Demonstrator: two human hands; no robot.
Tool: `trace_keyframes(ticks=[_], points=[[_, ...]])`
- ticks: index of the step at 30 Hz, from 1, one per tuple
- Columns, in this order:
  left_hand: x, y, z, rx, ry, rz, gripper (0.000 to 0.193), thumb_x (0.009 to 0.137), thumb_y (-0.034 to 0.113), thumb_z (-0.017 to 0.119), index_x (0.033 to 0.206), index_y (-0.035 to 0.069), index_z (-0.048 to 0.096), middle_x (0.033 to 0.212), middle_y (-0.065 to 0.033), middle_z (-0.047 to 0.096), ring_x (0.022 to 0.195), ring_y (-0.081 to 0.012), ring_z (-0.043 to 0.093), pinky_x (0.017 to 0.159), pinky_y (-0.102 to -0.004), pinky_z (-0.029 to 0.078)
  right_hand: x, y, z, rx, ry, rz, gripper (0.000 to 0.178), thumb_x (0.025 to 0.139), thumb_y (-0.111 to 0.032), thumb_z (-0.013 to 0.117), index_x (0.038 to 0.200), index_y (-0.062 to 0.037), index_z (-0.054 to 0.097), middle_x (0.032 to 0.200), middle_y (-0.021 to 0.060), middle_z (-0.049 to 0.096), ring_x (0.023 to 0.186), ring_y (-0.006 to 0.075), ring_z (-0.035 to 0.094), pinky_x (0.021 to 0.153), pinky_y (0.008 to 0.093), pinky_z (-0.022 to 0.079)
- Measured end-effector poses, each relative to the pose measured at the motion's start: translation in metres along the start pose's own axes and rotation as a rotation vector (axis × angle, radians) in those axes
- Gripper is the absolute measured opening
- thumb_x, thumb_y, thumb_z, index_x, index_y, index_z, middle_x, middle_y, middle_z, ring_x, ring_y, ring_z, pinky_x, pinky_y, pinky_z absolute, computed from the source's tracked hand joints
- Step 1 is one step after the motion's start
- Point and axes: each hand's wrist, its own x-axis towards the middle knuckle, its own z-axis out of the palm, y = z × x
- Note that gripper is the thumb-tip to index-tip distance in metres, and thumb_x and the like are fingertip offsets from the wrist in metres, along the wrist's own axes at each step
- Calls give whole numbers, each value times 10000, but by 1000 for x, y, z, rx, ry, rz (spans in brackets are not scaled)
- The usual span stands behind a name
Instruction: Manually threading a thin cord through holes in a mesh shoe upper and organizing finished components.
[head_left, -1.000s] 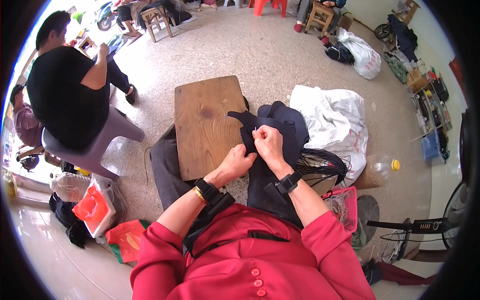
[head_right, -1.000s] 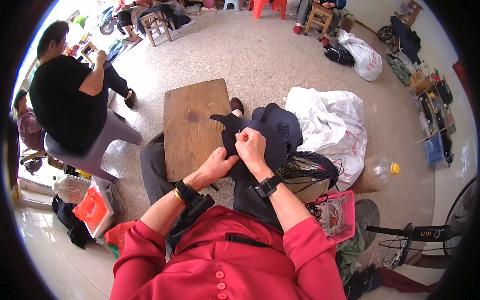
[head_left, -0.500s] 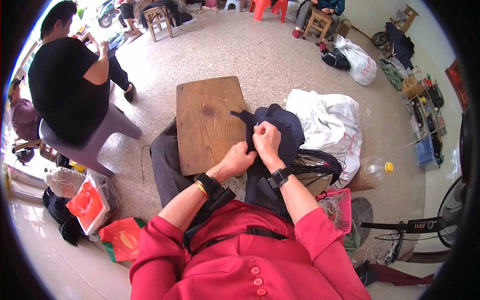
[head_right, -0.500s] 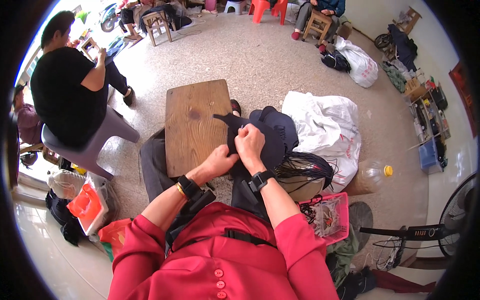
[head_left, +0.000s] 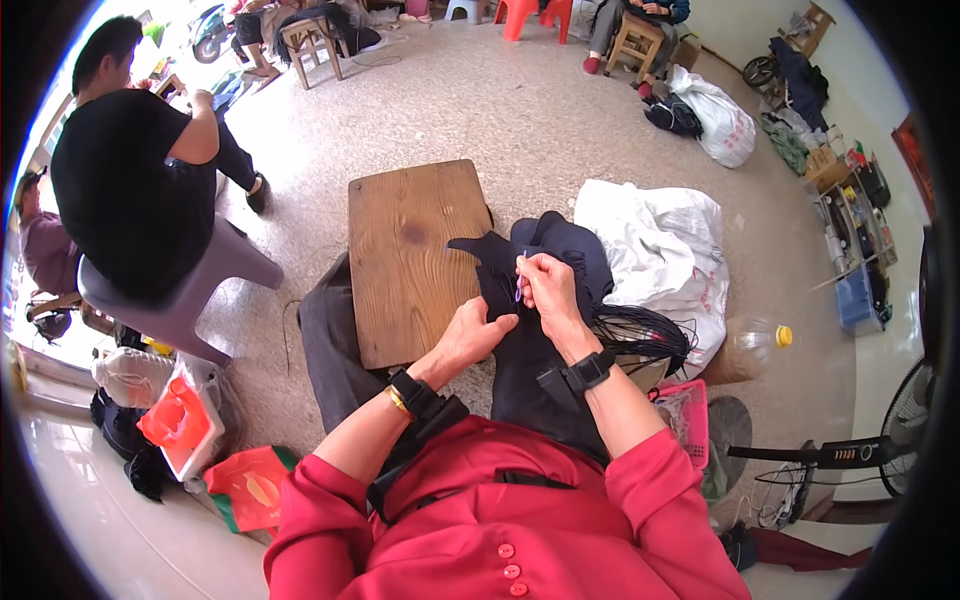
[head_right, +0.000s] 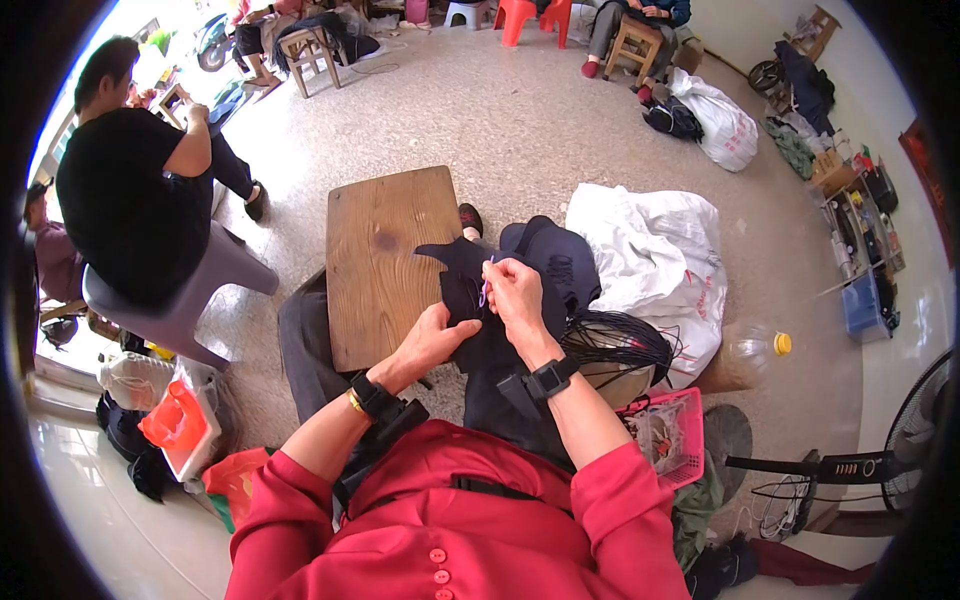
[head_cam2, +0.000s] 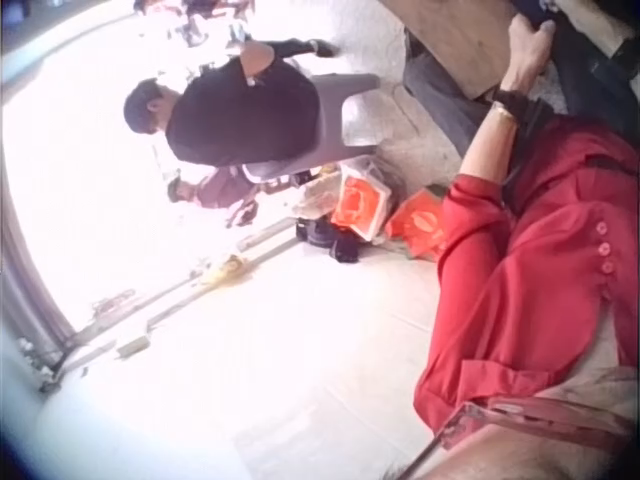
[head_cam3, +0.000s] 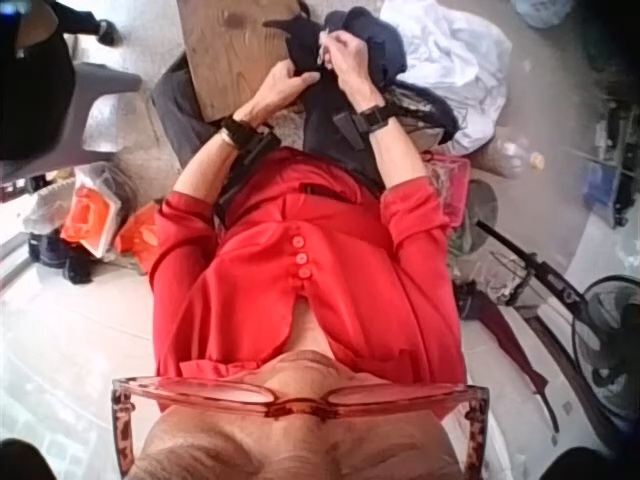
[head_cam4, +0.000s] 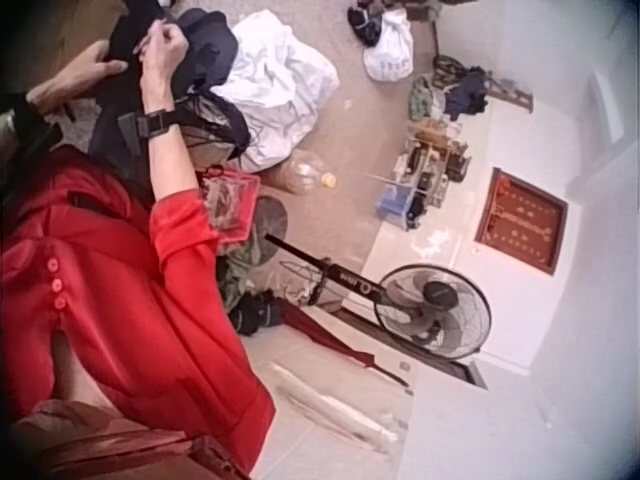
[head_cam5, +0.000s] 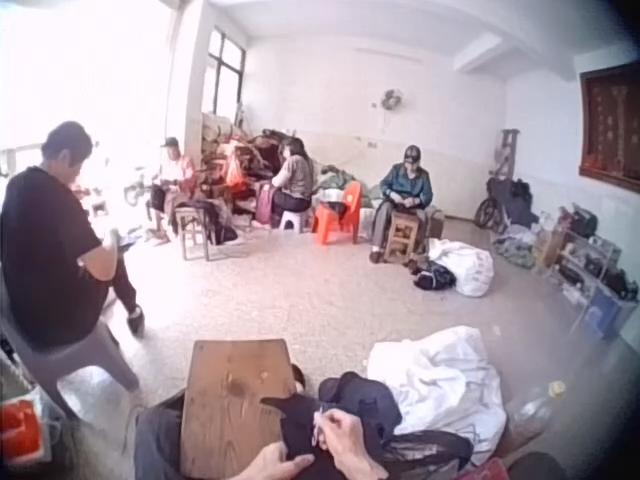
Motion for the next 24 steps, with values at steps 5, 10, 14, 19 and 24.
trace_keyframes(ticks=[5,10,14,19,24], points=[[-10,16,-2,62,73,-47,464,903,337,736,877,-110,616,749,-198,657,738,-239,653,676,-429,523,-4,-2,-2,16,-30,17,248,997,-198,694,805,-47,650,654,-9,596,516,51,525,456,219,417],[-9,19,-3,151,54,-99,455,915,334,738,882,-104,621,742,-184,654,720,-218,640,660,-424,518,-5,-6,-12,323,-205,75,253,1042,-201,651,831,-64,621,661,-16,571,530,40,515,453,215,399],[-16,21,-2,0,77,-78,398,954,324,702,925,-69,644,763,-110,673,690,-188,630,612,-396,499,-11,-14,-29,468,-224,107,242,1056,-210,630,868,-59,613,675,-2,600,534,33,518,454,216,397],[-23,47,-10,-296,-26,-251,306,1002,305,634,960,4,674,787,-32,673,680,-105,611,553,-299,470,-45,-22,-45,-251,-228,-171,150,1024,-150,661,964,-14,653,726,26,680,586,40,582,539,227,466],[-24,50,-20,-208,-121,-253,289,1018,268,610,1008,-1,712,840,-3,693,702,-69,623,530,-255,447,-67,-28,-43,-530,-245,-395,142,916,-39,750,1048,-16,704,826,88,712,639,118,659,593,266,516]])
